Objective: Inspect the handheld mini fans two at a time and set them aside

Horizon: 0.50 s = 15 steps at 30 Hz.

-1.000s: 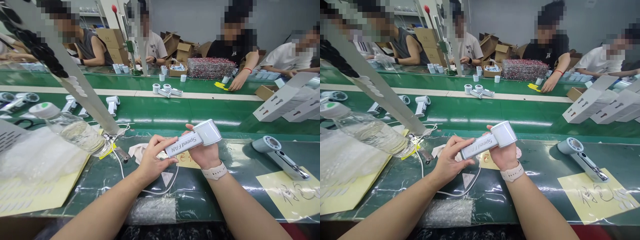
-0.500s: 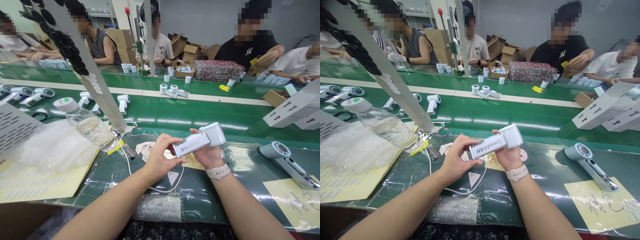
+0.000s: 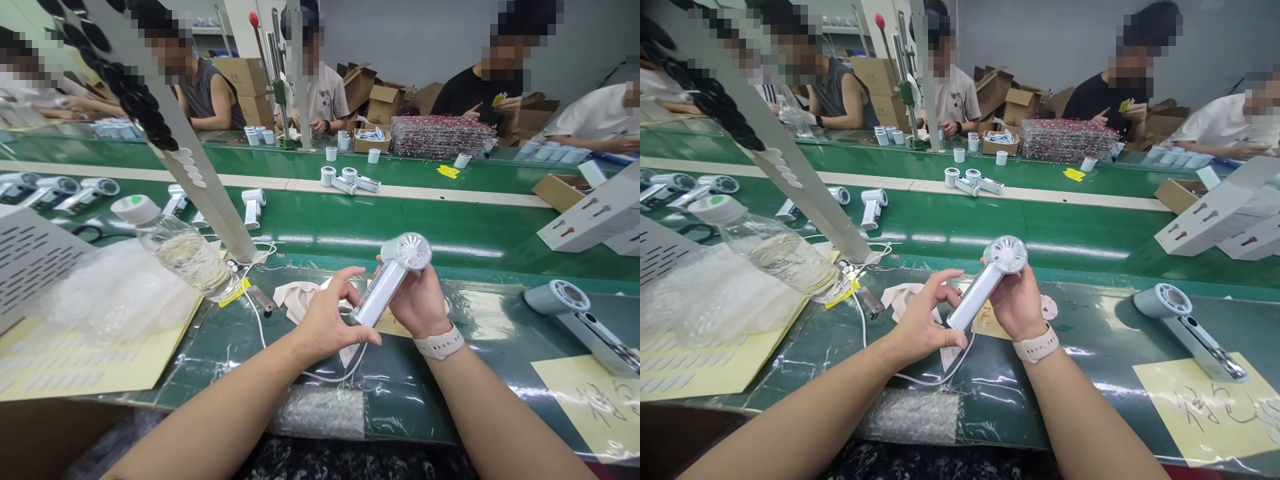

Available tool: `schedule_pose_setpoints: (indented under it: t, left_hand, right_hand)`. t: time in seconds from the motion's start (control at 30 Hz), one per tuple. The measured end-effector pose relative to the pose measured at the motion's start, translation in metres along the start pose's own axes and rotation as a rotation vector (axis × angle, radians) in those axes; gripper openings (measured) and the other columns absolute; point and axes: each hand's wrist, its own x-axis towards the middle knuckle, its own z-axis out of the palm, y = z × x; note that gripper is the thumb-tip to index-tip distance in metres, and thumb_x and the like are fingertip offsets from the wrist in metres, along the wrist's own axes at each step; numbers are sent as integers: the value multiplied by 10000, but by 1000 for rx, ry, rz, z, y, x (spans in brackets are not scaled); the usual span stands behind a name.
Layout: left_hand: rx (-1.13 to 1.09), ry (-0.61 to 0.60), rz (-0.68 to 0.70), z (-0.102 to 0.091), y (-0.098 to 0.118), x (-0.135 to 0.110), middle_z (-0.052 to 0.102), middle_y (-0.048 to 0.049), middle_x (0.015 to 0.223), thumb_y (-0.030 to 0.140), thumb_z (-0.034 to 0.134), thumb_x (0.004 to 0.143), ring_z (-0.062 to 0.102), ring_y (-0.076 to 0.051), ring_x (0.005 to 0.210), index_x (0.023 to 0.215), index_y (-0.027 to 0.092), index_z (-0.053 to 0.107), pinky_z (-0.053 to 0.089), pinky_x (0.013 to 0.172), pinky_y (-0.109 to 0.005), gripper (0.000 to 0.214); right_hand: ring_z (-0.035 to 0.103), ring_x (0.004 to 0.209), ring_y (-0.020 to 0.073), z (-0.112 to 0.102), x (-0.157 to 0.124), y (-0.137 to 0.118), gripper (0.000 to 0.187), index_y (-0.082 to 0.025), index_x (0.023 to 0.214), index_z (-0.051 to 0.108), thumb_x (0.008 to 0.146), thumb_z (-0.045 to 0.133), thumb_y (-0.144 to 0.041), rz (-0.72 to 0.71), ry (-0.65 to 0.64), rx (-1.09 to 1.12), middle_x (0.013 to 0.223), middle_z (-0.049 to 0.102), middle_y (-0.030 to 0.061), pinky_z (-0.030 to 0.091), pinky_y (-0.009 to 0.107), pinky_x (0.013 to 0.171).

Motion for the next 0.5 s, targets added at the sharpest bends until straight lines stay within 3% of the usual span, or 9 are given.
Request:
schedule_pose_setpoints:
  t: [0.1, 0.23, 0.37, 0.5]
  left_hand:
    - [-117, -38, 2, 3, -2, -1, 636, 59, 726, 596, 894, 540, 667, -224, 872, 1492, 223, 284, 379, 1094, -487, 1191]
    - [-123, -132, -48, 4, -1, -2, 695, 8, 789, 507, 885, 621, 676, -236, 856, 1556, 247, 202, 473, 954, -430, 1186]
    - [-10, -184, -108, 4, -1, 2, 683, 27, 740, 363, 706, 800, 619, -177, 675, 1569, 263, 202, 469, 713, -315, 925]
    - [57, -76, -169, 1, -7, 12, 497, 118, 550, 337, 667, 721, 480, -135, 515, 1544, 203, 204, 367, 548, -238, 954]
  right_hand:
    - [663, 769, 192, 3, -6, 1, 467, -220, 943, 740, 760, 727, -650, 28, -95, -74, 881, 753, 28, 558, 323, 737]
    - [654, 697, 185, 1, -11, 4, 501, -220, 1015, 720, 657, 870, -537, 97, -222, -111, 774, 723, 2, 563, 323, 689]
    - [626, 596, 135, 2, -3, 16, 615, -218, 1004, 695, 524, 933, -518, 202, -90, -18, 680, 690, -36, 547, 259, 606]
    - [565, 455, 137, 25, 8, 17, 566, -178, 782, 650, 466, 905, -572, 103, -21, -119, 532, 606, -34, 515, 282, 473]
